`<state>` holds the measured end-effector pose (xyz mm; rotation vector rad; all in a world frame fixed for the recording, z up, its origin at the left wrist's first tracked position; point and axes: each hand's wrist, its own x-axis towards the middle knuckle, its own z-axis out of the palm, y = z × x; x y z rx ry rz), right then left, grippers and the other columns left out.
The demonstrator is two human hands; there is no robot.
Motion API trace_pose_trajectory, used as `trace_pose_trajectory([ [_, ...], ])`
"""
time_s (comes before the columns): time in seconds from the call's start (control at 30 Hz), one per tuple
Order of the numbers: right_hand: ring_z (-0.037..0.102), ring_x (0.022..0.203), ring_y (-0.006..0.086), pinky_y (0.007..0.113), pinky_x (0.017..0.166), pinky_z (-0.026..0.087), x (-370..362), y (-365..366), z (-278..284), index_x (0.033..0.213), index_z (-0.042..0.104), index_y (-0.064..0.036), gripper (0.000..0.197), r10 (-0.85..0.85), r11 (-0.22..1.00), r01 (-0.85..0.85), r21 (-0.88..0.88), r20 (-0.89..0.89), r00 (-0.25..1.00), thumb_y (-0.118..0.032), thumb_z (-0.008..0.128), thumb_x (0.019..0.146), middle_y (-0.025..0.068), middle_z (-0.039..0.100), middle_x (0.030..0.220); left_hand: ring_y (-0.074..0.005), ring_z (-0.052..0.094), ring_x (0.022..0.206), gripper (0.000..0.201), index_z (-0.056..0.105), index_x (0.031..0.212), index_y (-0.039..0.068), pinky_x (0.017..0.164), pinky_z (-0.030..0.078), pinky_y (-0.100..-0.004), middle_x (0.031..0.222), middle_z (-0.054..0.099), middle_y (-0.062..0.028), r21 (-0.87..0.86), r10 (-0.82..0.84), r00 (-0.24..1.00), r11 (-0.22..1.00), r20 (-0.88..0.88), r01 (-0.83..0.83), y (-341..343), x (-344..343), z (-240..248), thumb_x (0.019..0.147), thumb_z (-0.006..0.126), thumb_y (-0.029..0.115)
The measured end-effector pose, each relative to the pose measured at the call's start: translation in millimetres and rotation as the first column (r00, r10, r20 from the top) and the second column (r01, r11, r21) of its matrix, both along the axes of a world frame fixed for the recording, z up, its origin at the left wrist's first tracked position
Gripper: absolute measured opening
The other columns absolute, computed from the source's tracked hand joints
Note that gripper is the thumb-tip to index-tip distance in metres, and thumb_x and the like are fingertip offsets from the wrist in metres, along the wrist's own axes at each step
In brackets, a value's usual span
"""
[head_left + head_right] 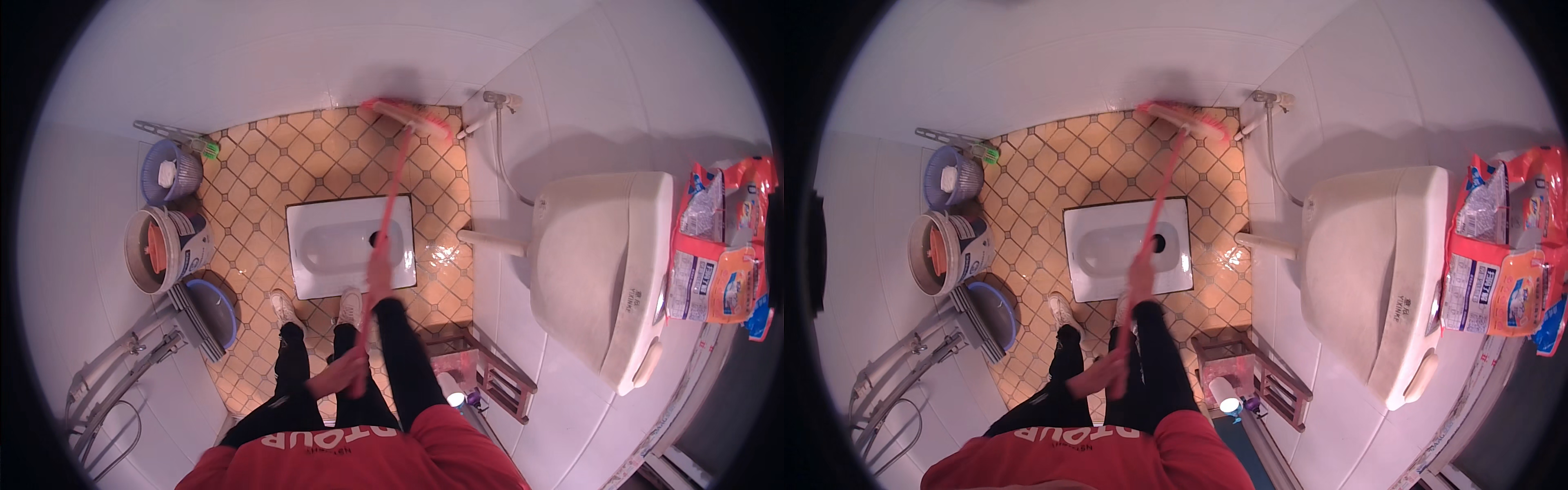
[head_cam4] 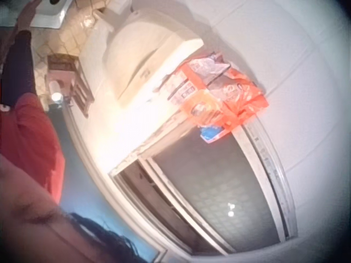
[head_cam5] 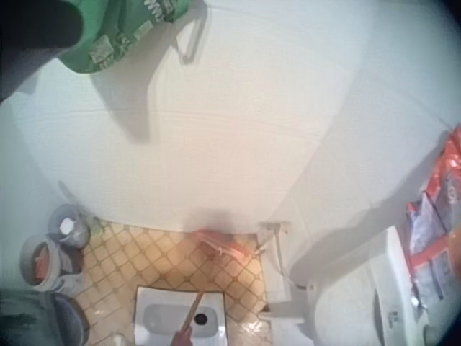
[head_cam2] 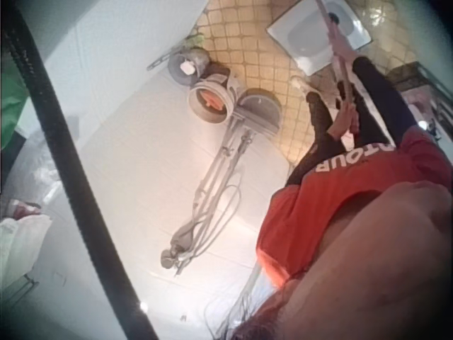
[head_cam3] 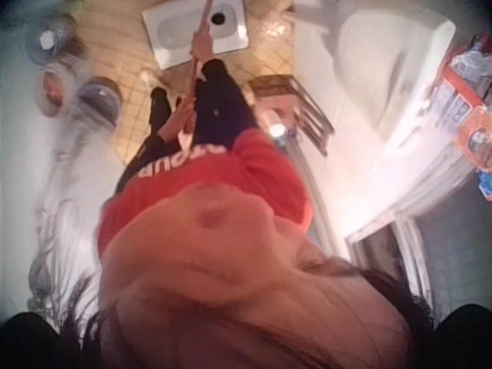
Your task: The person mops the floor in a bathroom and a small adjacent room using a pink squeegee-style mop. They move the mop back and forth across the tiled surfaces, occasionally dipping it into a bucket of water to wet it. The person also briefly moves a small wooden stool to clean underneath it.
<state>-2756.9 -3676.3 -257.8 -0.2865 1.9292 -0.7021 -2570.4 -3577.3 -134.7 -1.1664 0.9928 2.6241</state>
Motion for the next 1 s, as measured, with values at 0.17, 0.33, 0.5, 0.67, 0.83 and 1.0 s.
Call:
trace_pose_trajectory([
  [0.17,0.055,0.066,0.0395,0.046,0.055,0.043,-189.5,73.3,-22.5,0.109,0.045,-0.0087,0.029,0.428,0.900,-0.399,0.173,-0.512,0.744,-0.023,0.040,0.084,0.0236,0.056,0.075,-0.0099,0.049,0.075,0.037,0.036,0.122,0.001,0.070,0.043,-0.0235,0.087,0.051,-0.0043,-0.148,-0.127,0.964,0.984,-0.234,0.094,-3.1,-97.2,26.0,0.091,0.038,0.021],
  [0.33,0.039,0.046,0.0120,0.027,0.039,0.036,-179.7,95.3,109.7,0.130,0.029,-0.0225,0.043,0.235,0.945,-0.226,0.234,-0.009,0.972,-0.026,0.039,0.088,0.0021,0.040,0.059,-0.0109,0.053,0.071,0.031,0.046,0.112,0.001,0.065,0.046,-0.0239,0.080,0.054,-0.0040,-0.165,-0.256,0.965,0.951,0.062,0.263,30.7,9.1,-14.7,0.088,0.045,0.021],
  [0.5,0.049,0.053,0.0146,0.030,0.050,0.042,-170.9,156.7,116.5,0.128,0.034,-0.0169,0.042,0.430,0.903,-0.415,0.112,-0.224,0.875,-0.026,0.041,0.088,0.0074,0.053,0.067,-0.0129,0.054,0.064,0.023,0.051,0.098,0.002,0.057,0.046,-0.0258,0.075,0.055,-0.0080,-0.083,0.014,0.868,0.996,0.497,0.032,29.6,132.2,-27.5,0.084,0.047,0.020],
  [0.67,0.051,0.082,0.0424,0.048,0.064,0.043,-212.5,73.4,59.3,0.128,0.029,-0.0250,0.043,0.535,0.838,-0.497,0.225,-0.525,0.663,-0.026,0.039,0.086,0.0259,0.055,0.088,-0.0127,0.052,0.060,0.023,0.048,0.103,0.003,0.056,0.046,-0.0241,0.075,0.053,-0.0056,0.032,0.115,0.761,0.984,0.638,-0.176,-3.5,148.5,0.0,0.085,0.044,0.017],
  [0.83,0.051,0.049,0.0270,0.037,0.046,0.043,-214.3,39.8,47.3,0.130,0.025,-0.0278,0.046,0.302,0.946,-0.265,0.185,-0.216,0.928,-0.024,0.038,0.086,0.0162,0.052,0.065,-0.0137,0.054,0.061,0.024,0.047,0.103,0.002,0.055,0.048,-0.0247,0.074,0.054,-0.0065,0.032,0.179,0.776,0.968,0.605,-0.248,15.5,165.0,-6.8,0.084,0.044,0.017],
  [1.0,0.034,0.042,0.0080,0.023,0.037,0.034,-187.3,64.9,157.0,0.131,0.028,-0.0220,0.044,0.307,0.930,-0.301,0.210,0.002,0.952,-0.026,0.038,0.089,-0.0003,0.037,0.056,-0.0147,0.055,0.060,0.024,0.047,0.103,0.003,0.054,0.048,-0.0258,0.074,0.054,-0.0069,0.074,0.151,0.760,0.965,0.632,-0.253,41.3,196.3,-14.3,0.084,0.045,0.016],
])
